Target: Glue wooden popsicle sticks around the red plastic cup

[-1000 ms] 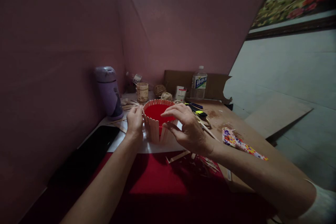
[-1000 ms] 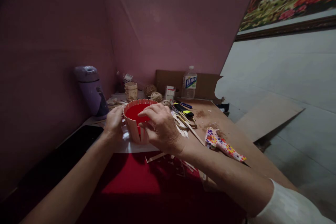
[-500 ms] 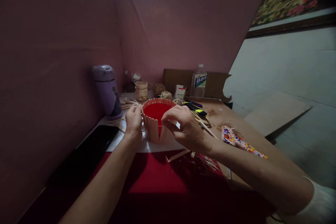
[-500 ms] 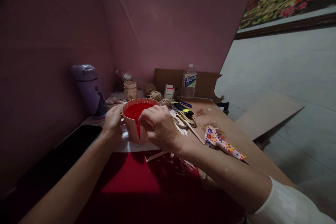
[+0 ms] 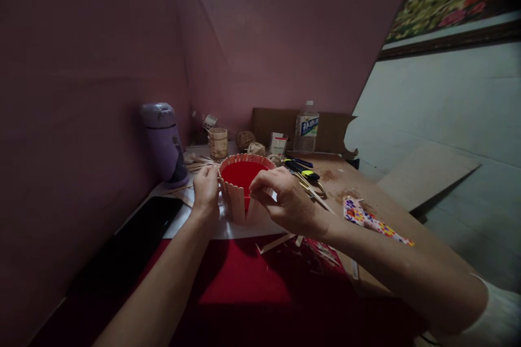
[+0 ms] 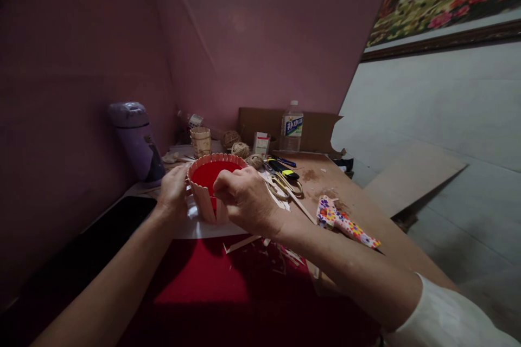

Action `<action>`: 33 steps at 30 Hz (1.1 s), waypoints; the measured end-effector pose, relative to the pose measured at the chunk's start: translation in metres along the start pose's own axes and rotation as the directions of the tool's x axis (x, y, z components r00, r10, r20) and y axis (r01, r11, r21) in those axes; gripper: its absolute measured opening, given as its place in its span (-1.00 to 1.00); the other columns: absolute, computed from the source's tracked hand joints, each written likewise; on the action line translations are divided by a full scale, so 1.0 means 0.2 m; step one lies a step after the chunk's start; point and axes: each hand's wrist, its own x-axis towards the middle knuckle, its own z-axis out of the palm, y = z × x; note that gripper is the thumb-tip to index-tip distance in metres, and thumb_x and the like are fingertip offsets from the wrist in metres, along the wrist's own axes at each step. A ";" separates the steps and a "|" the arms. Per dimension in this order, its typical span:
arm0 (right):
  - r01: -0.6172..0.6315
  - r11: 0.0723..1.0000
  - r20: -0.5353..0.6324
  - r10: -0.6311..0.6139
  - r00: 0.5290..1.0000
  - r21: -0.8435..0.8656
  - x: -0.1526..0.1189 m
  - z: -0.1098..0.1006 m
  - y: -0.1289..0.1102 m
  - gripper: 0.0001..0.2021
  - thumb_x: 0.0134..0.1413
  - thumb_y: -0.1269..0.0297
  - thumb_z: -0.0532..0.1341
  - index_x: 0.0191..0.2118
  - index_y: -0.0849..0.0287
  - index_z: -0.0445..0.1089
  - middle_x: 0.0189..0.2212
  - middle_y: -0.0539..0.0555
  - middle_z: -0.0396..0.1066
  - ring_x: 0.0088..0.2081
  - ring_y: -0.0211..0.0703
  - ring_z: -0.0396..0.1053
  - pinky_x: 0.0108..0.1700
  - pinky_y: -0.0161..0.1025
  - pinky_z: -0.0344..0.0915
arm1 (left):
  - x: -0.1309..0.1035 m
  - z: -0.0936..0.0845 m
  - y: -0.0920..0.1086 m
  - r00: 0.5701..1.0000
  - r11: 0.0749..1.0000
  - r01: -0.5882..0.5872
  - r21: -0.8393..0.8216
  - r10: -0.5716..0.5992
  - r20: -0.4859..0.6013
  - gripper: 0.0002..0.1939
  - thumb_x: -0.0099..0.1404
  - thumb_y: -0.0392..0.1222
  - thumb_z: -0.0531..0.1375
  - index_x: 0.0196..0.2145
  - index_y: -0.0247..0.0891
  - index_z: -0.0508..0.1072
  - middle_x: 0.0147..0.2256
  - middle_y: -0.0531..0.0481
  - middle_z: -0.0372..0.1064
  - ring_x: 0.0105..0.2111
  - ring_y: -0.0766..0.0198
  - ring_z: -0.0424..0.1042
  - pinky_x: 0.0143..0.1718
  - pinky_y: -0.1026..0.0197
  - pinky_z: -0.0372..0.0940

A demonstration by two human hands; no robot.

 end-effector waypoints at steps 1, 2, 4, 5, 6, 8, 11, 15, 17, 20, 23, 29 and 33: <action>-0.002 1.000 0.000 0.002 1.000 0.002 0.00 0.00 0.00 -0.87 0.02 0.52 0.18 -0.40 0.12 0.32 -0.46 -0.03 0.44 -0.37 -0.18 0.31 -0.19 -0.21 0.12 | 0.00 0.00 0.00 1.000 1.000 0.000 0.001 0.000 0.001 -0.77 -0.05 -0.04 0.21 -0.49 -0.25 0.39 -0.50 0.07 0.34 -0.52 0.33 0.28 -0.50 0.28 0.16; -0.006 1.000 0.001 0.006 1.000 0.004 0.00 0.00 0.00 -0.88 0.03 0.50 0.18 -0.38 0.13 0.33 -0.44 -0.02 0.45 -0.36 -0.17 0.31 -0.19 -0.20 0.12 | 0.00 0.00 0.00 1.000 1.000 0.001 0.002 -0.001 0.000 -0.78 -0.05 -0.05 0.21 -0.48 -0.25 0.39 -0.50 0.07 0.35 -0.52 0.34 0.28 -0.51 0.28 0.16; -0.014 1.000 0.005 0.014 1.000 0.006 0.00 0.00 0.01 -0.89 0.04 0.47 0.18 -0.32 0.13 0.35 -0.40 0.01 0.48 -0.33 -0.15 0.33 -0.18 -0.19 0.14 | 0.00 0.00 0.00 1.000 1.000 0.004 0.003 -0.004 -0.004 -0.78 -0.05 -0.06 0.20 -0.47 -0.26 0.40 -0.49 0.07 0.35 -0.52 0.34 0.28 -0.52 0.28 0.16; -0.012 1.000 0.010 0.012 1.000 0.007 0.00 0.00 0.01 -0.89 0.04 0.47 0.18 -0.30 0.13 0.36 -0.39 0.01 0.48 -0.32 -0.14 0.33 -0.18 -0.18 0.14 | 0.00 0.00 0.00 1.000 1.000 0.005 0.003 -0.005 -0.007 -0.79 -0.04 -0.06 0.20 -0.47 -0.26 0.40 -0.50 0.07 0.35 -0.53 0.34 0.28 -0.52 0.28 0.16; -0.004 1.000 0.018 0.003 1.000 0.006 0.00 0.00 0.01 -0.88 0.05 0.47 0.17 -0.30 0.12 0.37 -0.39 0.01 0.49 -0.33 -0.15 0.34 -0.17 -0.17 0.14 | 0.00 0.00 0.00 1.000 1.000 0.006 0.002 -0.006 -0.010 -0.79 -0.04 -0.06 0.20 -0.47 -0.26 0.41 -0.50 0.07 0.35 -0.53 0.35 0.27 -0.53 0.28 0.16; 0.021 1.000 0.035 -0.022 0.999 0.005 0.00 0.00 0.02 -0.88 0.05 0.49 0.17 -0.33 0.12 0.38 -0.42 -0.01 0.49 -0.35 -0.17 0.35 -0.15 -0.17 0.13 | 0.00 0.00 0.00 1.000 1.000 0.006 0.001 -0.006 -0.017 -0.79 -0.04 -0.06 0.20 -0.48 -0.26 0.40 -0.50 0.08 0.35 -0.54 0.35 0.27 -0.53 0.28 0.16; 0.039 0.999 0.041 -0.039 0.998 0.007 0.01 0.00 0.02 -0.88 0.02 0.50 0.20 -0.38 0.12 0.38 -0.44 -0.03 0.50 -0.38 -0.20 0.35 -0.13 -0.18 0.12 | 0.01 0.00 -0.01 1.000 1.000 0.006 0.000 -0.006 -0.024 -0.79 -0.05 -0.07 0.22 -0.49 -0.26 0.40 -0.51 0.08 0.35 -0.54 0.34 0.28 -0.52 0.28 0.15; 0.019 1.000 0.051 -0.020 0.999 0.016 0.01 0.01 0.03 -0.91 0.03 0.47 0.22 -0.38 0.13 0.38 -0.45 -0.05 0.50 -0.40 -0.22 0.35 -0.13 -0.18 0.12 | 0.01 0.00 -0.01 1.000 1.000 0.009 -0.005 -0.009 -0.024 -0.81 -0.03 -0.08 0.22 -0.49 -0.26 0.40 -0.52 0.09 0.34 -0.55 0.36 0.27 -0.53 0.29 0.15; 0.004 1.000 0.058 -0.005 0.998 0.014 0.01 0.01 0.03 -0.92 0.04 0.47 0.22 -0.38 0.14 0.39 -0.45 -0.03 0.50 -0.39 -0.22 0.35 -0.13 -0.19 0.12 | 0.01 0.00 -0.01 1.000 1.000 0.006 -0.012 -0.007 -0.016 -0.79 0.00 -0.06 0.22 -0.48 -0.26 0.40 -0.51 0.09 0.34 -0.55 0.37 0.27 -0.52 0.30 0.17; -0.003 1.000 0.053 0.002 0.999 0.019 0.01 0.01 0.03 -0.92 0.02 0.48 0.22 -0.37 0.16 0.40 -0.45 -0.02 0.50 -0.36 -0.22 0.35 -0.13 -0.20 0.13 | -0.01 0.01 0.01 1.000 1.000 0.011 -0.027 -0.011 0.016 -0.67 0.06 0.11 0.21 -0.46 -0.25 0.39 -0.51 0.07 0.36 -0.54 0.34 0.32 -0.51 0.29 0.19; 0.001 1.000 0.047 -0.002 0.999 0.031 0.01 0.00 0.04 -0.94 0.03 0.46 0.23 -0.37 0.17 0.41 -0.44 0.00 0.50 -0.36 -0.21 0.35 -0.14 -0.19 0.15 | -0.03 0.01 0.03 0.981 0.997 0.065 -0.044 -0.055 0.184 -0.46 0.07 0.33 0.14 -0.43 -0.27 0.44 -0.53 -0.03 0.41 -0.50 0.22 0.40 -0.50 0.24 0.24; -0.051 0.979 0.049 0.042 0.998 0.199 0.06 -0.03 0.09 -0.95 0.01 0.46 0.22 -0.39 0.21 0.43 -0.46 0.02 0.46 -0.41 -0.25 0.33 -0.26 -0.22 0.22 | -0.06 0.00 0.06 0.882 0.967 0.255 -0.007 -0.230 0.412 -0.23 0.00 0.52 0.03 -0.26 -0.27 0.50 -0.44 -0.12 0.49 -0.34 0.05 0.48 -0.39 0.15 0.32; -0.162 0.868 0.073 0.145 0.987 0.469 0.18 -0.12 0.10 -0.94 -0.07 0.38 0.28 -0.39 0.21 0.43 -0.41 0.02 0.44 -0.37 -0.24 0.34 -0.30 -0.25 0.26 | -0.06 -0.01 0.08 0.852 0.961 0.273 -0.039 -0.223 0.473 -0.21 0.03 0.50 0.02 -0.20 -0.29 0.48 -0.33 -0.18 0.49 -0.26 0.02 0.47 -0.32 0.09 0.33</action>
